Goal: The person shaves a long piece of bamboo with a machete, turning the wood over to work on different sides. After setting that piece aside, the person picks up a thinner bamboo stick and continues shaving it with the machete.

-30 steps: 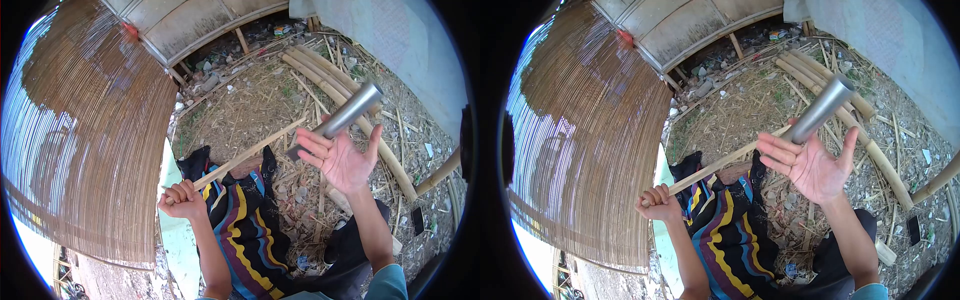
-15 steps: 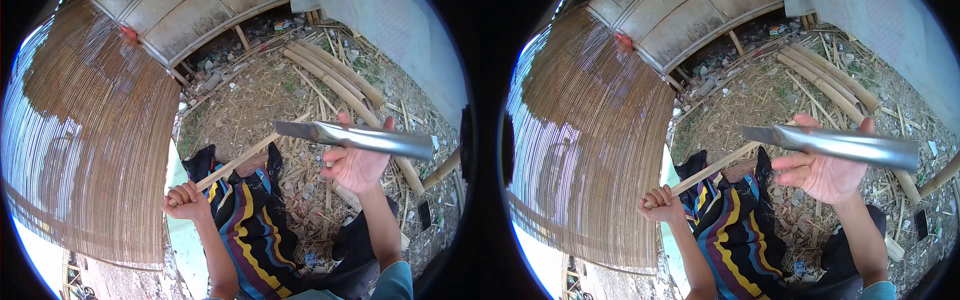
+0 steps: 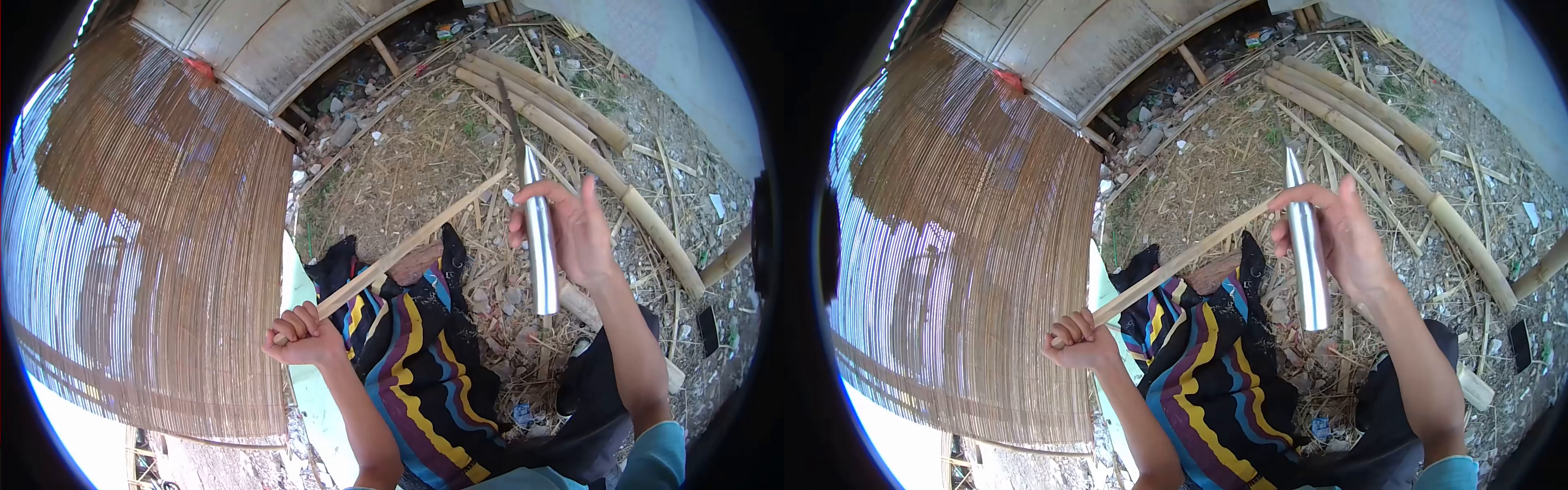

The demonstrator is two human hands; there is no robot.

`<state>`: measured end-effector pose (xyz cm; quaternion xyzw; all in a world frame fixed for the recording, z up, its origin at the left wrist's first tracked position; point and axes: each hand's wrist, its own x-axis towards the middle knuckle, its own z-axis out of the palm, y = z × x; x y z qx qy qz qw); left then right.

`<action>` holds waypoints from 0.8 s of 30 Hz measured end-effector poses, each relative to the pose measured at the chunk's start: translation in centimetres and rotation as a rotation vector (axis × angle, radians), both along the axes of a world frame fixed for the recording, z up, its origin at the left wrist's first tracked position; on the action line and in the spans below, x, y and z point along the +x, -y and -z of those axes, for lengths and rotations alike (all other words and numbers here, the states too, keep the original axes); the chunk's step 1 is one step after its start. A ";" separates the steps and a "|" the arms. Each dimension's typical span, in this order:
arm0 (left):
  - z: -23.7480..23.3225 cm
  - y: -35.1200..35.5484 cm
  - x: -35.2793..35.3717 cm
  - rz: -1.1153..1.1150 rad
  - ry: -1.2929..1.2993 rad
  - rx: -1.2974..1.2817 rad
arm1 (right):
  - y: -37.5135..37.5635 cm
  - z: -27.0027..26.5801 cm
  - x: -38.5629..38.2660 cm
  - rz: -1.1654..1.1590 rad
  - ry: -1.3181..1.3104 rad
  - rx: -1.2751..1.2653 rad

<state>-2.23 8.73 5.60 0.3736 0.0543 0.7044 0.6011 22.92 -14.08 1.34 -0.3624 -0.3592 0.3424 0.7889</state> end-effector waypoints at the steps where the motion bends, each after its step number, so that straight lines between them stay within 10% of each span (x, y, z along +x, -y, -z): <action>1: 0.0 0.0 0.0 0.005 0.010 -0.001 | 0.4 -0.2 0.7 -0.256 -0.135 0.226; 6: 0.4 -0.1 -0.4 0.012 -0.002 0.019 | 1.1 -1.8 -0.2 -0.358 -0.360 0.531; 8: 0.4 -0.2 -0.5 0.018 0.000 0.015 | 0.1 -2.3 -1.1 0.070 -0.475 0.397; 12: 0.3 -0.2 -0.2 0.008 0.008 0.012 | -1.7 1.2 -1.4 0.396 0.200 -0.171; 18: -0.1 0.3 0.0 -0.052 0.009 -0.020 | -0.3 0.0 0.5 -0.623 -0.330 0.473; 24: 0.4 0.3 -0.3 -0.024 0.014 0.027 | 0.3 -3.1 -2.1 -0.185 -0.409 0.537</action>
